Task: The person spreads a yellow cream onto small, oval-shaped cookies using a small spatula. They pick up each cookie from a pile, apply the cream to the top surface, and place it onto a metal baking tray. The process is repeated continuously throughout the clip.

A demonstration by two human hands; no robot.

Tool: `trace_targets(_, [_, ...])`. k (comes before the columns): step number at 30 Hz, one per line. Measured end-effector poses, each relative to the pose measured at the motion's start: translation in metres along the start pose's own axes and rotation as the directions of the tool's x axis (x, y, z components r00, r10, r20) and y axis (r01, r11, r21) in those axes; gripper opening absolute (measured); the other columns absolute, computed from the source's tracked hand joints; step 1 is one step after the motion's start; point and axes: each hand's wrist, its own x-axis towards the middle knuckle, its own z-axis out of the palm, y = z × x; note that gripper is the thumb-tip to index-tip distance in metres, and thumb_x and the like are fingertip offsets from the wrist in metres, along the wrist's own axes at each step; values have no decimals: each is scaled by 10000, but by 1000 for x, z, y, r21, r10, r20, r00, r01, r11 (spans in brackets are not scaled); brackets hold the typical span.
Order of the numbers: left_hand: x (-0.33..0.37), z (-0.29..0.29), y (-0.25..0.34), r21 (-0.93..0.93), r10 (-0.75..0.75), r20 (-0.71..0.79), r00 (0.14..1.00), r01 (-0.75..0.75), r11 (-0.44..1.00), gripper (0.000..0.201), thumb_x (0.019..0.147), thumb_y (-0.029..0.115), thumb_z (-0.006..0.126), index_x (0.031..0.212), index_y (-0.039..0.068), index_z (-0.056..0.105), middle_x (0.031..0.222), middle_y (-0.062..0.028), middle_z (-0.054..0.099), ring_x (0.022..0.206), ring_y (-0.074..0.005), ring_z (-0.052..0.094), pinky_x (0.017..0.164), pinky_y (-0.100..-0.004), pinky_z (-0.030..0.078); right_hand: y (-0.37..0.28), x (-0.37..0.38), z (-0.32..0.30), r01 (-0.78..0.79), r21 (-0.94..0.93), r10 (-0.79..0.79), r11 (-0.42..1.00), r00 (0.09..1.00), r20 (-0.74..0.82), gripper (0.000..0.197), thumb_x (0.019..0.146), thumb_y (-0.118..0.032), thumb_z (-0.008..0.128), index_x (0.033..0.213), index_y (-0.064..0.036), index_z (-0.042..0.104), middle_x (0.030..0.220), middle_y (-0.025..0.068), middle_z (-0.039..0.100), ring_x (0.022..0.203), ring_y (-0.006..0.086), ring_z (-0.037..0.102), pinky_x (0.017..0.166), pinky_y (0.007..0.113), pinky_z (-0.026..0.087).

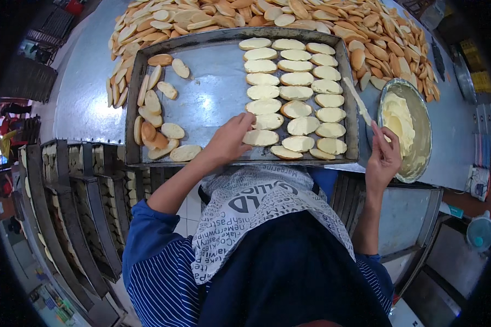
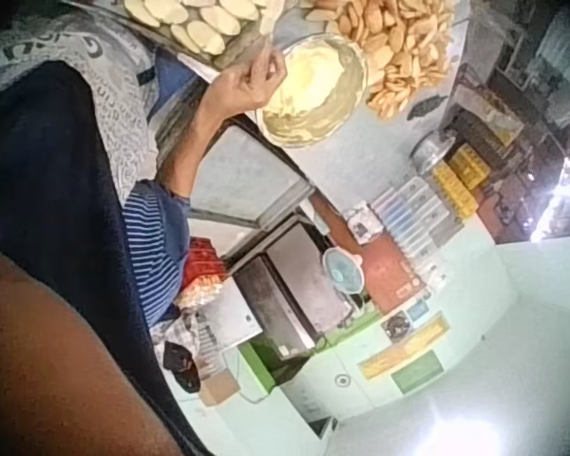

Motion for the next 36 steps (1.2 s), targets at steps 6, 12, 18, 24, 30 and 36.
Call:
trace_targets(6, [-2,-21,-1,229,-20,-151,988,55,972,505,613,113,781,1014,67,477,1014,-107,551,962,-308,534,788,-394,447,28,22,-51,-68,-297,72,952,997,2,313,838,42,556,1089,-99,679,937,69,622,852,146,590,759,260,461])
trace_targets(12, [-54,-88,-74,660,-110,-269,957,266,703,335,645,-29,673,931,85,543,942,-95,585,967,-298,540,796,-429,436,58,52,-92,-113,-816,409,566,898,160,261,799,-99,626,1050,-128,691,902,153,670,850,300,641,737,368,474])
trace_targets(18, [-69,-107,-79,693,-324,-134,937,322,645,233,734,38,625,947,96,551,925,-66,599,933,-285,577,780,-419,449,97,63,-102,-243,-484,444,841,821,359,231,829,-111,610,1042,-75,695,671,49,627,537,154,525,511,291,404])
trace_targets(24, [-40,-88,-76,48,-130,-404,906,163,985,202,883,71,554,1002,41,393,905,-138,534,799,-324,600,635,-401,444,97,68,-132,-639,-126,647,759,718,255,257,848,-103,611,1091,-44,669,627,-48,538,441,18,315,406,188,237])
trace_targets(30, [9,-51,-33,-745,-352,-135,926,139,652,198,994,250,383,1075,69,385,982,-76,518,760,-133,545,635,-290,445,85,55,-129,-632,84,629,770,775,64,283,856,-118,617,1125,-36,648,705,-43,589,456,12,324,406,179,226])
trace_targets(36, [39,-28,3,-978,-231,82,969,123,168,415,1000,333,334,1299,52,391,1188,-93,512,940,-168,555,788,-287,487,47,47,-93,-587,263,579,766,807,116,299,858,-129,626,1136,-20,635,830,-7,634,471,11,331,411,170,234])
